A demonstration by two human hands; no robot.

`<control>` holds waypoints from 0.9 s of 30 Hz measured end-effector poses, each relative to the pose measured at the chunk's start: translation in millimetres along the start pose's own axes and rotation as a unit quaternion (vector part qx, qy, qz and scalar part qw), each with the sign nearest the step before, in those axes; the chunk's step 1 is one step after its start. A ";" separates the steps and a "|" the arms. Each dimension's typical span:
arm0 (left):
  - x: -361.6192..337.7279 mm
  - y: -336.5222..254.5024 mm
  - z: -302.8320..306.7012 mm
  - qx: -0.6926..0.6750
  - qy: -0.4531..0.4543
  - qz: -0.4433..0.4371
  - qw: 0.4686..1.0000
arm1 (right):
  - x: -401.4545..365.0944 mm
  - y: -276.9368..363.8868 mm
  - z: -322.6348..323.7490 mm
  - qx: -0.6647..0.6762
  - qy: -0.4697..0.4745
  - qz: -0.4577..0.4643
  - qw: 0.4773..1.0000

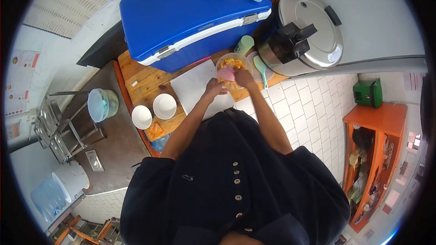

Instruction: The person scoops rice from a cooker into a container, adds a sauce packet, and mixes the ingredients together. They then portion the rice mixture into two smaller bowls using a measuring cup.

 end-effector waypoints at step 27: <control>-3.0 19.7 -5.3 -0.119 0.015 0.037 0.992 | -21.7 4.5 10.6 -0.036 0.033 -0.025 0.999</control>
Point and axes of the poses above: each hand's wrist, its own x-axis towards the middle knuckle, its own z-axis out of the back of the hand, y = z × x, the point moved 10 cm from there along x, towards the middle knuckle, and after that the axes turned 5 degrees about -z, right-handed, at the moved point
